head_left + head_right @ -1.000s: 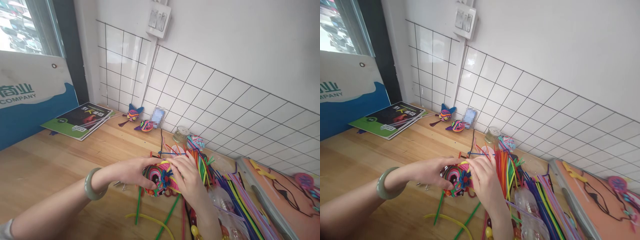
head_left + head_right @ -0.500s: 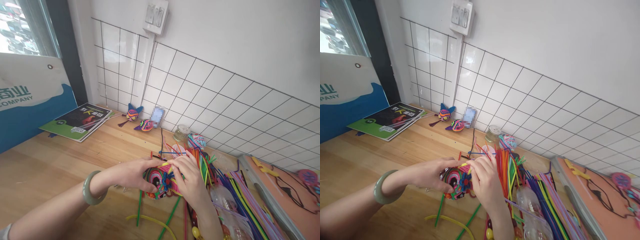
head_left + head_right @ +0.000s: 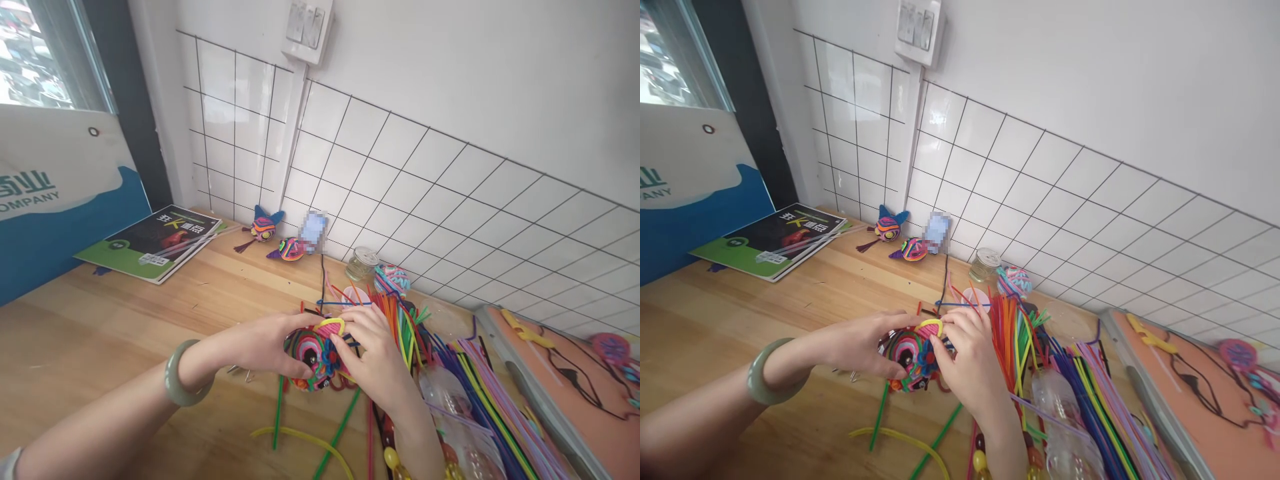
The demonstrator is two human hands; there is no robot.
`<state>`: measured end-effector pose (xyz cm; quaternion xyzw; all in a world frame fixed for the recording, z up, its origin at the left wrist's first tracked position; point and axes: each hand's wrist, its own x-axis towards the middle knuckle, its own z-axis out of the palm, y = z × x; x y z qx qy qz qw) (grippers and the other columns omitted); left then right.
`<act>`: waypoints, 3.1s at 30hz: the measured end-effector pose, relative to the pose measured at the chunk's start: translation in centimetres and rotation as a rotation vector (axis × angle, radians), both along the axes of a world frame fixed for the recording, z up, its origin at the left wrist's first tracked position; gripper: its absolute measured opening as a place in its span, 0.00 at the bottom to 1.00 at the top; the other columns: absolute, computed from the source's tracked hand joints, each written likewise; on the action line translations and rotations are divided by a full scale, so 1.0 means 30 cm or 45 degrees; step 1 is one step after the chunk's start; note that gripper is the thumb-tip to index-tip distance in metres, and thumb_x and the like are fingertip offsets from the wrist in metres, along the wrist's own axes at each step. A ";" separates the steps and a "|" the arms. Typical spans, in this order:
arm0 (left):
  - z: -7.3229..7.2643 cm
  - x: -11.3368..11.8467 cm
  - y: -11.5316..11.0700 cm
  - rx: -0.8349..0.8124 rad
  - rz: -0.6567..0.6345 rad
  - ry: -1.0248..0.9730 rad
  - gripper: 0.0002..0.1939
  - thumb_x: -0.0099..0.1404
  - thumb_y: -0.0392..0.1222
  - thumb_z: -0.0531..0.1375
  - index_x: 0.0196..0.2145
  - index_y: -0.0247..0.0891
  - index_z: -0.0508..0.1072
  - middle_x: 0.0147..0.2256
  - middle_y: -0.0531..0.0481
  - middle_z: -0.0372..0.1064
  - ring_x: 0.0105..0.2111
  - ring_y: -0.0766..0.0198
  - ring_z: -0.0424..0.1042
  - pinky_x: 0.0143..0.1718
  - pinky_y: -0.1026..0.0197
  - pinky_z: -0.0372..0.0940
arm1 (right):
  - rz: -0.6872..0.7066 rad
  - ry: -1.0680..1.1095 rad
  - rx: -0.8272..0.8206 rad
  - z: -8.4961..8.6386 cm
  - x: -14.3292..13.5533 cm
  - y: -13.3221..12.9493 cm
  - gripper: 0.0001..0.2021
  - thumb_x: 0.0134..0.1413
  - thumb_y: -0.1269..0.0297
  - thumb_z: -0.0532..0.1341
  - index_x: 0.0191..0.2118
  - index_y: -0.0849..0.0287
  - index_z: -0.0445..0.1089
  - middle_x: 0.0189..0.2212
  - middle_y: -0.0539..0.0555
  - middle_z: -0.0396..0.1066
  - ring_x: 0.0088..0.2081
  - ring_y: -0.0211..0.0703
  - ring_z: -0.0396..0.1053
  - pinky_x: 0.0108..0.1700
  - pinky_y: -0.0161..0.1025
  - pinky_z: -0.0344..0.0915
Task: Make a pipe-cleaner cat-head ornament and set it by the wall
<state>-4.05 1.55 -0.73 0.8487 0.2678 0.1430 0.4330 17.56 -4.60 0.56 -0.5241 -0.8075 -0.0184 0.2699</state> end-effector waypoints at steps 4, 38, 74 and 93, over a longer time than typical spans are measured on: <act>0.003 0.003 -0.006 0.018 -0.004 0.004 0.35 0.53 0.48 0.66 0.57 0.47 0.62 0.46 0.51 0.72 0.43 0.58 0.72 0.45 0.59 0.64 | -0.003 0.024 -0.016 0.002 -0.007 -0.001 0.03 0.56 0.69 0.61 0.35 0.56 0.73 0.36 0.54 0.74 0.44 0.48 0.68 0.56 0.55 0.58; -0.006 0.029 -0.035 0.163 0.125 0.145 0.25 0.53 0.51 0.64 0.48 0.44 0.66 0.42 0.48 0.67 0.41 0.54 0.69 0.41 0.57 0.63 | -0.031 0.042 -0.144 -0.004 -0.009 -0.006 0.08 0.59 0.72 0.56 0.39 0.55 0.71 0.41 0.53 0.75 0.51 0.49 0.66 0.61 0.60 0.50; -0.008 0.027 0.019 -0.704 0.241 -0.749 0.30 0.56 0.43 0.68 0.53 0.40 0.60 0.50 0.43 0.68 0.43 0.58 0.72 0.41 0.57 0.70 | -0.159 1.084 -0.355 0.002 -0.009 0.015 0.14 0.56 0.59 0.60 0.47 0.54 0.71 0.50 0.55 0.73 0.52 0.48 0.70 0.53 0.45 0.67; 0.007 0.016 -0.014 -0.393 0.169 -0.627 0.30 0.56 0.44 0.67 0.54 0.41 0.62 0.47 0.47 0.68 0.41 0.62 0.72 0.44 0.59 0.68 | -0.119 1.043 -0.267 0.021 0.012 0.005 0.07 0.53 0.66 0.62 0.37 0.53 0.77 0.36 0.49 0.79 0.40 0.41 0.75 0.44 0.36 0.70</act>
